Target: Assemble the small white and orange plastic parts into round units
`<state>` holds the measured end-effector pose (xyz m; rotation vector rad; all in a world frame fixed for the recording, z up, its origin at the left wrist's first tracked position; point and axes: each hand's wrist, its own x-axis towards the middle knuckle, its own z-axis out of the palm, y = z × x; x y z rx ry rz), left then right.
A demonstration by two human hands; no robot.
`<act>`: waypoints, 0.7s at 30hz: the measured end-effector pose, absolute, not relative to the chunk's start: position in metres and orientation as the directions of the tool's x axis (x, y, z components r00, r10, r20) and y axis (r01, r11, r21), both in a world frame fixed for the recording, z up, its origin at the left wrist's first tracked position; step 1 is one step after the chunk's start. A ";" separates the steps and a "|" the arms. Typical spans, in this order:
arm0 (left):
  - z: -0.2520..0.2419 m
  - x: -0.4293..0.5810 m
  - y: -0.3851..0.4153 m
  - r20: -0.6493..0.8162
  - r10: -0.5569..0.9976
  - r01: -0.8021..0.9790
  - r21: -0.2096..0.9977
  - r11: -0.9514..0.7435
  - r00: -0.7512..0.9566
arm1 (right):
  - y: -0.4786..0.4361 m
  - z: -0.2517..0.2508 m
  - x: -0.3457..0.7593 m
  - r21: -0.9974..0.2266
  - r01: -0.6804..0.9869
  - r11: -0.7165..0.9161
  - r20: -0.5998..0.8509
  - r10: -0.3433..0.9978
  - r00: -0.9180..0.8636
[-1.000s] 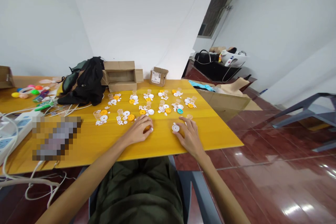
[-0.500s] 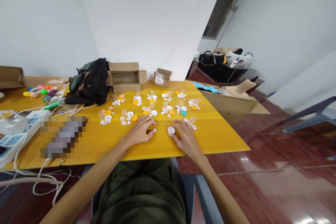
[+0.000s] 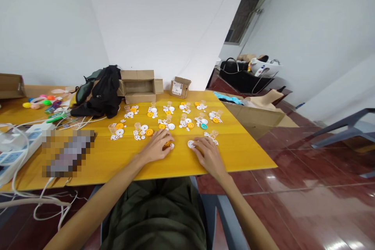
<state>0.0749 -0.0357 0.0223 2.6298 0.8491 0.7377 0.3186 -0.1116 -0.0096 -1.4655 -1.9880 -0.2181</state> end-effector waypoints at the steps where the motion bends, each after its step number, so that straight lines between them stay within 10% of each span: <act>1: 0.022 0.076 -0.035 0.387 0.591 0.448 0.401 -0.799 0.708 | -0.112 -0.010 0.320 -0.241 0.906 0.347 0.590 0.794 -0.147; 21: 0.023 0.057 -0.030 0.582 0.687 0.474 0.500 -0.724 0.435 | -0.076 0.000 0.244 -0.354 0.783 0.512 0.496 0.812 -0.307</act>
